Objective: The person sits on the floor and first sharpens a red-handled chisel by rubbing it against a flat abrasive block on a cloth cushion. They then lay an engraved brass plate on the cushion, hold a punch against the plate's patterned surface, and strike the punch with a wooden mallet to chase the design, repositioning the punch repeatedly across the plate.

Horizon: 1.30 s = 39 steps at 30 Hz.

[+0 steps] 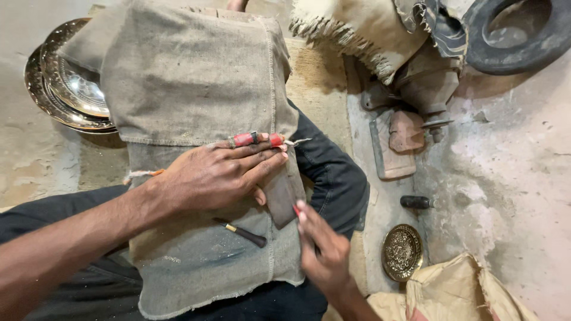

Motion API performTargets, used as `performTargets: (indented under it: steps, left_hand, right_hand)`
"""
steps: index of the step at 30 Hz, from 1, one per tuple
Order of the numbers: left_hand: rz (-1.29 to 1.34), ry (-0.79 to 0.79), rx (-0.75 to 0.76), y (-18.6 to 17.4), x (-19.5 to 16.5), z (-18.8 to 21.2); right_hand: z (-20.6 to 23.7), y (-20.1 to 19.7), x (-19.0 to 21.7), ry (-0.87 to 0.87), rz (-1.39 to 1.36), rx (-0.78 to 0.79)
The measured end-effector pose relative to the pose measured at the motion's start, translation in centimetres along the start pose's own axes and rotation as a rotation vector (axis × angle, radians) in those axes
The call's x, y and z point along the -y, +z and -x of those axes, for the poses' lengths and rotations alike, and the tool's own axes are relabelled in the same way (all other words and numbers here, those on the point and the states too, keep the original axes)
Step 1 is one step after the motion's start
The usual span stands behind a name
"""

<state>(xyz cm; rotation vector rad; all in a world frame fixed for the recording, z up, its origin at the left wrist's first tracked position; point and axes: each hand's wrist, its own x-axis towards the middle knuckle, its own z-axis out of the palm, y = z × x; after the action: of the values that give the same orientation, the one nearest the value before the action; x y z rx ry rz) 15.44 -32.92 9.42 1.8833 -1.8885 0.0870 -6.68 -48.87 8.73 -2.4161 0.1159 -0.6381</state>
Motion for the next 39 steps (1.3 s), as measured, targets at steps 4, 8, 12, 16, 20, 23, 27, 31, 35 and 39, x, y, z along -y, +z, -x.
performTargets:
  steps: [4,8,12,16,20,23,27,31,35,39]
  left_hand:
    - [0.027,0.01,-0.001,-0.7,-0.1,-0.2]
    - [0.04,0.043,-0.03,-1.2,-0.1,-0.2]
    - [0.033,0.022,-0.032,-1.1,-0.1,-0.4]
    - [0.07,-0.009,0.006,-1.0,-0.2,-0.3]
    - [0.035,0.013,-0.035,-1.1,-0.2,-0.3]
    - [0.063,-0.002,-0.018,-1.1,-0.1,-0.3]
    - [0.05,-0.016,-0.008,-1.2,-0.3,-0.3]
    - [0.068,-0.044,0.029,-1.4,-0.2,-0.3]
    - [0.032,-0.013,-0.013,-1.1,0.1,-0.3]
    - [0.034,0.007,-0.031,-0.8,0.1,-0.3]
  right_hand:
    - [-1.0,0.1,0.0,-0.042,-0.012,0.012]
    - [-0.1,-0.4,0.2,-0.027,-0.029,-0.015]
    - [0.3,-0.5,0.1,-0.018,-0.021,-0.021]
    - [-0.6,0.1,-0.5,-0.047,-0.011,-0.008]
    - [-0.1,-0.3,0.1,-0.03,-0.017,-0.019]
    - [0.6,-0.4,0.4,0.054,-0.029,-0.02]
    - [-0.2,0.5,-0.9,-0.01,-0.003,-0.046]
    - [-0.5,0.7,-1.3,-0.022,-0.034,-0.053]
    - [0.4,-0.2,-0.2,0.032,-0.032,-0.034]
    - [-0.4,0.0,-0.5,0.019,0.014,-0.009]
